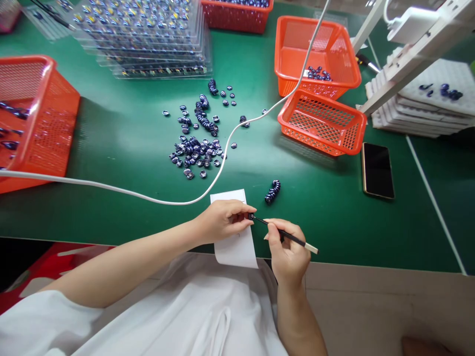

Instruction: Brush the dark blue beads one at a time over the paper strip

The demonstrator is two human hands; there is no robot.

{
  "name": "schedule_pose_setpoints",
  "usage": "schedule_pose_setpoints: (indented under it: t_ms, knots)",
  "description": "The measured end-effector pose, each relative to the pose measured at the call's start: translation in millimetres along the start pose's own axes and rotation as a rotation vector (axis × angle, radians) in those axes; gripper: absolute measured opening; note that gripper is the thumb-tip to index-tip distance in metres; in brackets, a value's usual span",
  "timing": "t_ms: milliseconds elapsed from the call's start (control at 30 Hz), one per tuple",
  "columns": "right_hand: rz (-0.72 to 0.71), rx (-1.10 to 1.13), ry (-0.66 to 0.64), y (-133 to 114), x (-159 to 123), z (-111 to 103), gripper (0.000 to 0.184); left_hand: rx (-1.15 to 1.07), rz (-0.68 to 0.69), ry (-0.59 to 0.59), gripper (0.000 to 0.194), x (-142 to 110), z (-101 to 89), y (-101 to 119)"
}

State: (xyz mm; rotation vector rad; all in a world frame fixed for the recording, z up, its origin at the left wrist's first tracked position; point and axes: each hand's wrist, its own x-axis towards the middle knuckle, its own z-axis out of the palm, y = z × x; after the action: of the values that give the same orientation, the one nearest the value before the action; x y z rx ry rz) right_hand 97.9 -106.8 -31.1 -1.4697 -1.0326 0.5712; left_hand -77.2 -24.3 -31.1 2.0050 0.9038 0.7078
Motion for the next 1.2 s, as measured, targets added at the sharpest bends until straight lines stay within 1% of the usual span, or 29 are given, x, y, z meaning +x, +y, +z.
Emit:
schedule_pose_setpoints:
  t_ms: [200,333,400,533,633,733,867,1000,1067,1200]
  knots:
    - [-0.011,-0.025,-0.014,0,-1,0,0.006,0.017,0.002,0.004,0.022,0,0.4,0]
    - [-0.048,-0.016,-0.078,6,-1,-4,0.004,0.033,0.013,0.004,0.021,0,0.6,0]
    - [-0.105,0.018,-0.144,10,0,-6,0.009,0.043,0.009,0.009,0.020,1,0.9,0]
    - [-0.277,0.081,-0.287,14,3,-11,0.027,0.036,-0.019,0.037,0.020,1,2.0,0]
    - [-0.319,0.067,-0.348,12,4,-12,0.035,0.017,-0.040,0.055,0.020,1,2.3,1]
    - [-0.309,0.087,-0.337,10,3,-12,0.038,-0.002,-0.055,0.056,0.020,2,2.1,2]
    - [-0.267,0.130,-0.305,10,3,-10,0.036,-0.012,-0.064,0.045,0.021,2,1.6,2]
    - [-0.281,0.129,-0.303,10,3,-10,0.036,-0.003,-0.062,0.039,0.021,2,0.7,2]
    - [-0.279,0.126,-0.276,9,3,-10,0.034,-0.003,-0.056,0.043,0.022,2,0.4,3]
    - [-0.210,0.134,-0.211,8,3,-9,0.026,-0.003,-0.049,0.055,0.022,3,0.8,3]
